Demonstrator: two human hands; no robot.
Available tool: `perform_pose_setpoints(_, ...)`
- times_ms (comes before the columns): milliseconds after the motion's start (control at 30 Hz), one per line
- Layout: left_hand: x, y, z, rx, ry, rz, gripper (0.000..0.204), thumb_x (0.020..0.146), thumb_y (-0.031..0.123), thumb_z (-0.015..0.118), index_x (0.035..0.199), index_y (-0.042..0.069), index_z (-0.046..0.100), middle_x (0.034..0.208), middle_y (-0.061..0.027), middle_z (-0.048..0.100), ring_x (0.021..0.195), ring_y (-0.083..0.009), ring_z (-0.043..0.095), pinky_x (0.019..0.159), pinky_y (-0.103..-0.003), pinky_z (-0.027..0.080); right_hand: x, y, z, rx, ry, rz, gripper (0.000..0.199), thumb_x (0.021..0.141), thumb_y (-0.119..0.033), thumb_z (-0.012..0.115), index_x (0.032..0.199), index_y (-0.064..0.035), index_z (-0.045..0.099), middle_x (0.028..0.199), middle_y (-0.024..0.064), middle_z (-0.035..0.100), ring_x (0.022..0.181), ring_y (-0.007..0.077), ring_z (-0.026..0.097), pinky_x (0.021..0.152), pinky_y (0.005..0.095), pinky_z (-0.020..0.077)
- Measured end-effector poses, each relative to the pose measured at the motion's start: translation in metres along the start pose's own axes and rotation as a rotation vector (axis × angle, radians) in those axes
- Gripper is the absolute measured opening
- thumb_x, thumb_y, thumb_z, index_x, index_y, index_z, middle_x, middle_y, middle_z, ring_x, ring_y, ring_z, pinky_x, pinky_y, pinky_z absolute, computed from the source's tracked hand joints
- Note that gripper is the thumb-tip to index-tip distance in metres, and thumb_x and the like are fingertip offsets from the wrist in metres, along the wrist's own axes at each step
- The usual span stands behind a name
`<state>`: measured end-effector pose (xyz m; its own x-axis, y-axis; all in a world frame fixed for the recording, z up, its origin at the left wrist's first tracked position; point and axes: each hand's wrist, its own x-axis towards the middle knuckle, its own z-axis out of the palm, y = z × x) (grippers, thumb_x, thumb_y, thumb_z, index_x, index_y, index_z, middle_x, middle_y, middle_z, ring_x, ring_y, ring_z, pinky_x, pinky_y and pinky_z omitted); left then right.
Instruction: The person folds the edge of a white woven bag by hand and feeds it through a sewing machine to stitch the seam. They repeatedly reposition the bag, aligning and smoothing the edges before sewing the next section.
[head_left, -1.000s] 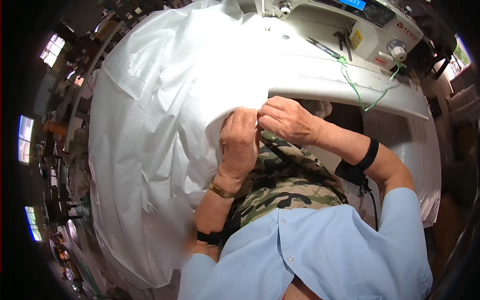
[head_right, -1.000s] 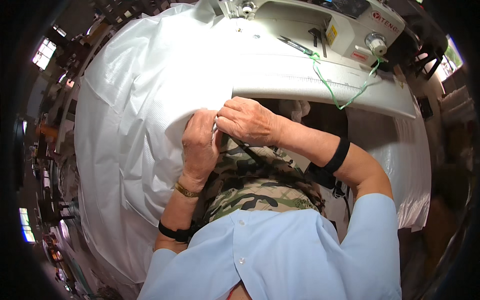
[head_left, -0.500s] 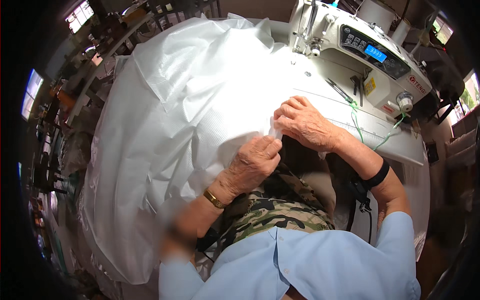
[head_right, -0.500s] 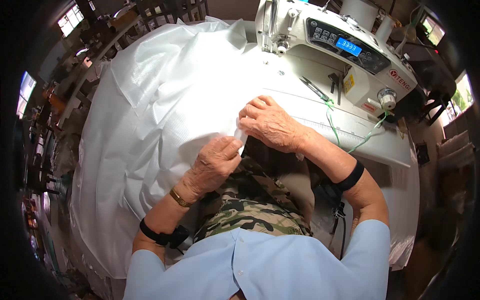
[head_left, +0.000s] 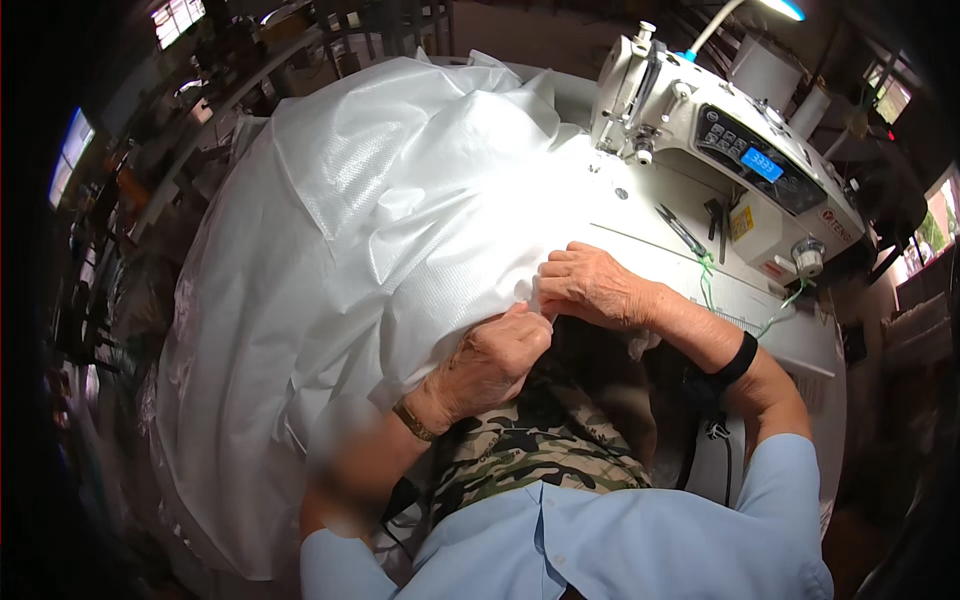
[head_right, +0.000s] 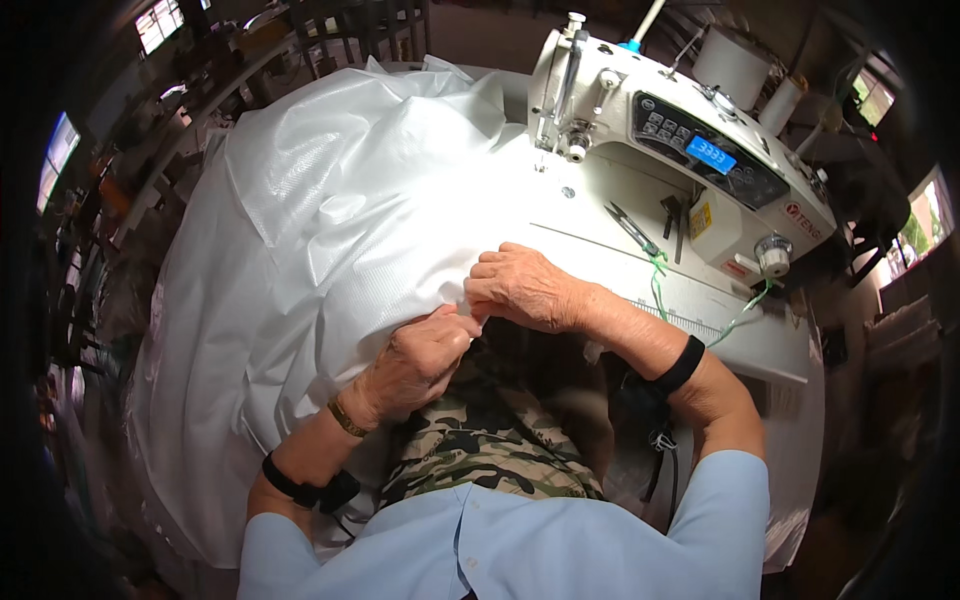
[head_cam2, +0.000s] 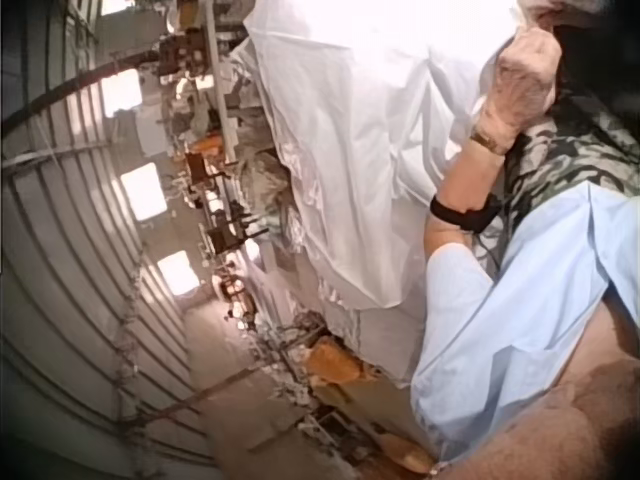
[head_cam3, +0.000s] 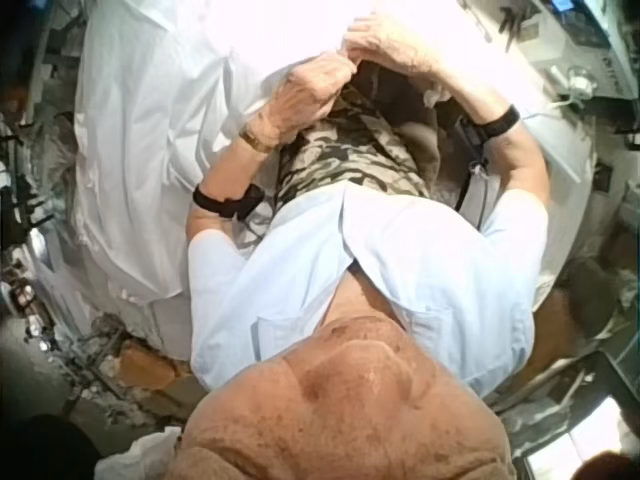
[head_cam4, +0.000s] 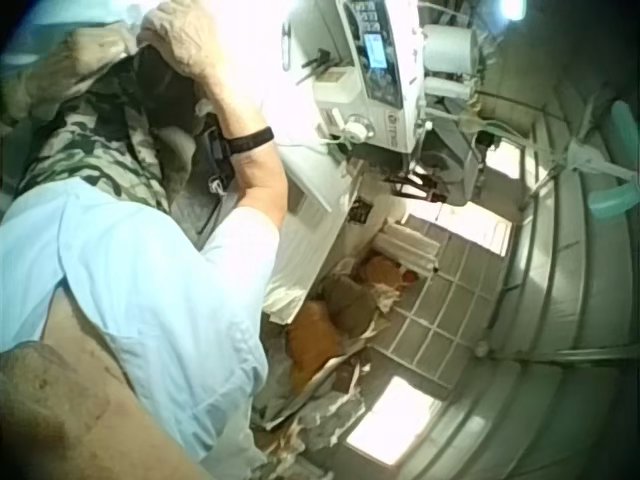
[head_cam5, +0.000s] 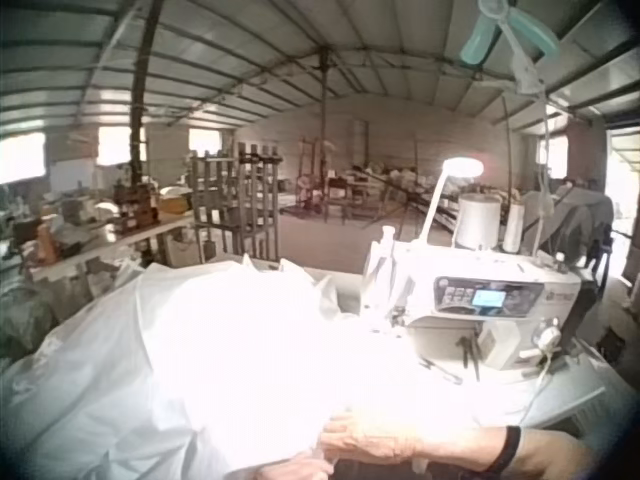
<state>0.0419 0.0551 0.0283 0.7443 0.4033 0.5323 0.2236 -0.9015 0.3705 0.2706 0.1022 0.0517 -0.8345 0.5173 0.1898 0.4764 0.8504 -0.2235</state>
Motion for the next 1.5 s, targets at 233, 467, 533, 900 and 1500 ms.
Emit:
perform_pose_setpoints(233, -0.01, -0.008, 0.0, -0.278, 0.185, -0.263, 0.02, 0.085, -0.01, 0.059, 0.103, -0.002, 0.062, 0.093, -0.0148, 0.065, 0.085, -0.0354, 0.065, 0.105, -0.048, 0.046, 0.003, 0.023, 0.008, 0.045, 0.108, -0.008, 0.027, 0.081, -0.03, 0.076, 0.083, -0.0118, 0.056, 0.082, 0.0032, 0.056, 0.081, 0.0231, 0.057, 0.073, 0.0373, 0.0439)
perform_pose_setpoints(467, -0.02, -0.018, -0.001, -0.366, 0.15, -0.345, 0.024, 0.085, -0.012, 0.059, 0.106, -0.001, 0.065, 0.102, -0.0091, 0.07, 0.099, -0.0276, 0.068, 0.112, -0.05, 0.042, 0.007, 0.053, 0.002, 0.024, 0.145, 0.013, 0.036, 0.079, -0.041, 0.076, 0.081, -0.0109, 0.056, 0.078, 0.0047, 0.054, 0.076, 0.0248, 0.058, 0.07, 0.0372, 0.0447)
perform_pose_setpoints(533, -0.019, -0.018, -0.005, -0.375, 0.147, -0.351, 0.023, 0.086, -0.012, 0.059, 0.105, -0.001, 0.065, 0.104, -0.0088, 0.07, 0.101, -0.0265, 0.068, 0.112, -0.049, 0.042, 0.005, 0.058, 0.0, 0.091, 0.179, 0.029, 0.041, 0.078, -0.046, 0.075, 0.076, -0.0107, 0.054, 0.077, 0.0041, 0.053, 0.075, 0.0247, 0.057, 0.071, 0.0367, 0.0434)
perform_pose_setpoints(900, -0.023, -0.02, 0.001, -0.398, 0.115, -0.357, 0.022, 0.085, -0.011, 0.06, 0.104, -0.001, 0.066, 0.105, -0.0107, 0.07, 0.104, -0.0271, 0.068, 0.112, -0.05, 0.041, -0.001, 0.095, -0.008, -0.014, 0.23, 0.206, 0.049, 0.076, -0.057, 0.069, 0.083, -0.01, 0.059, 0.079, 0.0018, 0.057, 0.084, 0.0221, 0.06, 0.085, 0.0379, 0.0427)
perform_pose_setpoints(1500, 0.003, 0.008, 0.043, -0.091, 0.083, -0.088, 0.012, 0.076, -0.007, 0.058, 0.088, -0.004, 0.058, 0.092, -0.018, 0.066, 0.092, -0.0315, 0.068, 0.111, -0.058, 0.037, -0.033, 0.048, 0.01, -0.173, 0.411, 0.622, 0.048, 0.088, -0.047, 0.068, 0.109, -0.0032, 0.065, 0.13, 0.0181, 0.058, 0.12, 0.0318, 0.054, 0.1, 0.0442, 0.0438)
